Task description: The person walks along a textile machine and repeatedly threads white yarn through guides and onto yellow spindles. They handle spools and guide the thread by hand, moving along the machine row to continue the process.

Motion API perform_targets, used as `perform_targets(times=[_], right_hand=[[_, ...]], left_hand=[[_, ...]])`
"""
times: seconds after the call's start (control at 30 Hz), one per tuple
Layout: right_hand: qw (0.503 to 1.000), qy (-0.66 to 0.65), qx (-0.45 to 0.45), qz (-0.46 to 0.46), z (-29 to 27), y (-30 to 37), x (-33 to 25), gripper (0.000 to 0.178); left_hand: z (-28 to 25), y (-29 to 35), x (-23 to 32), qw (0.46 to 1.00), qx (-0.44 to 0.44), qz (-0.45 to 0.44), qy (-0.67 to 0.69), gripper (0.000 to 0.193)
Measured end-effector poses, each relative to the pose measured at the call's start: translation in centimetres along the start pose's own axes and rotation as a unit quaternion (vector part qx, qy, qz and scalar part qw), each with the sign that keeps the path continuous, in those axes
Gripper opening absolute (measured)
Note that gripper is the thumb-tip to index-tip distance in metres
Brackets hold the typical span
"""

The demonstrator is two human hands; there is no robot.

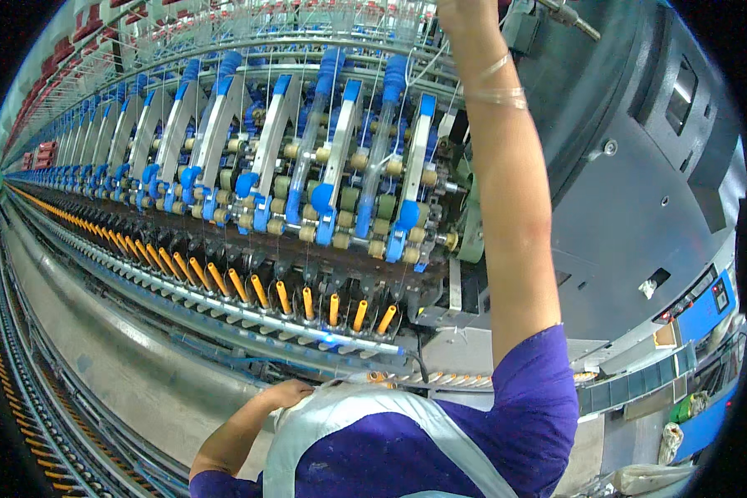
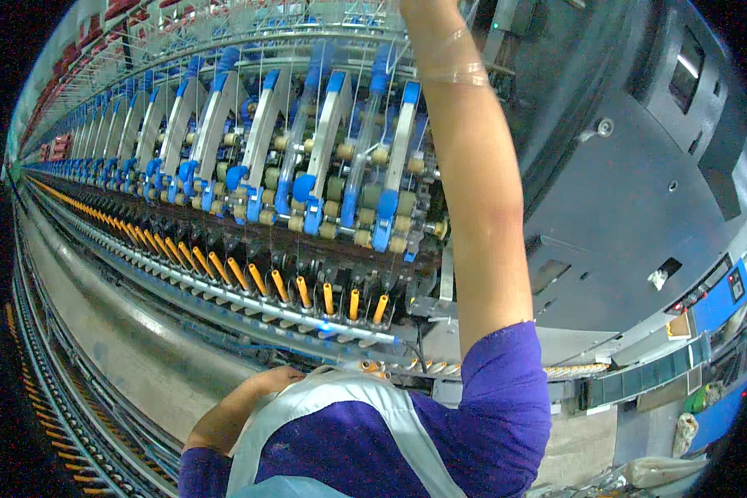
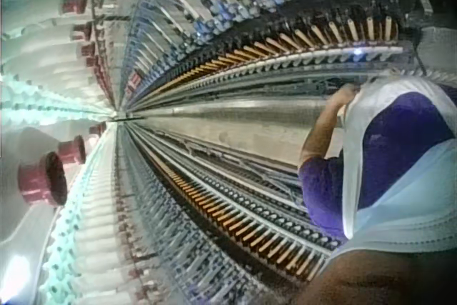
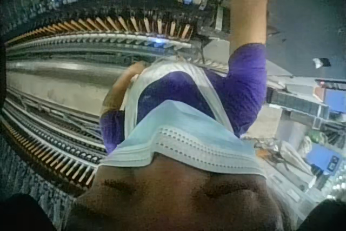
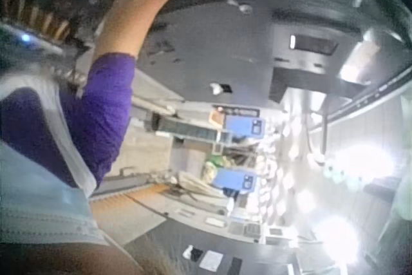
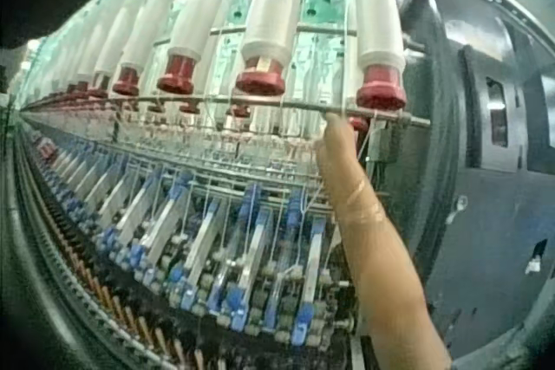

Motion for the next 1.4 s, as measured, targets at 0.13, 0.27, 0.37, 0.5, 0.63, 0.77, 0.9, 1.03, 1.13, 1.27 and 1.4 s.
perform_targets(times=[0.13, 0.27, 0.37, 0.5, 0.63, 0.77, 0.9, 1.03, 1.13, 1.27, 1.4], right_hand=[[0.978, 0.185, 0.084, -0.056, -0.6, -4.4, 3.1, 0.031], [0.999, 0.003, 0.016, -0.038, -3.9, -4.5, 4.4, 0.012], [0.951, 0.210, -0.186, -0.129, -6.9, -4.4, 3.8, 0.022], [0.714, 0.456, -0.302, -0.436, -8.2, -6.6, 4.2, 0.037], [0.900, 0.287, -0.240, -0.224, -6.9, -8.2, 6.0, 0.038], [0.918, 0.303, -0.215, -0.140, -5.6, 1.0, 2.9, 0.047], [0.985, 0.094, -0.144, 0.022, -5.8, 20.0, -2.2, 0.051], [0.952, 0.173, -0.201, 0.149, -7.8, 39.4, -4.5, 0.042], [0.747, 0.313, -0.473, 0.347, -10.8, 50.2, -3.5, 0.031], [0.479, 0.335, -0.716, 0.382, -13.4, 63.4, -1.3, 0.035], [0.606, 0.188, -0.552, 0.541, -8.1, 73.0, 2.7, 0.048]], left_hand=[[1.5, 1.4, 0.1, 0.995, -0.072, 0.026, -0.069, 0.048], [4.1, 0.8, -0.5, 0.995, -0.093, -0.026, -0.012, 0.048], [6.3, 1.9, -1.2, 0.983, -0.067, -0.121, 0.122, 0.048], [7.2, 6.3, -1.1, 0.963, -0.031, -0.211, 0.166, 0.047], [3.6, 8.6, 1.1, 0.969, 0.158, -0.117, -0.152, 0.042], [2.3, 2.2, 4.4, 0.980, 0.146, 0.116, -0.064, 0.062], [6.7, -4.2, 4.5, 0.951, -0.187, 0.245, 0.021, 0.055], [4.7, -3.3, 0.4, 0.948, -0.055, 0.304, -0.081, 0.046], [0.8, 1.3, -3.9, 0.938, 0.032, 0.323, -0.118, 0.036], [-2.9, 7.4, -7.8, 0.945, 0.002, 0.260, -0.198, 0.029], [-9.4, 14.3, -9.7, 0.940, 0.195, 0.276, 0.047, 0.021]])
Point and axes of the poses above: each hand's wrist, its own y-axis away from the middle knuckle, its own z-axis out of the palm, x = y × z, the point moved 2 cm from there along -y, towards the middle knuckle, and after that the axes turned 12 degrees about -z, right-handed, at the moved point
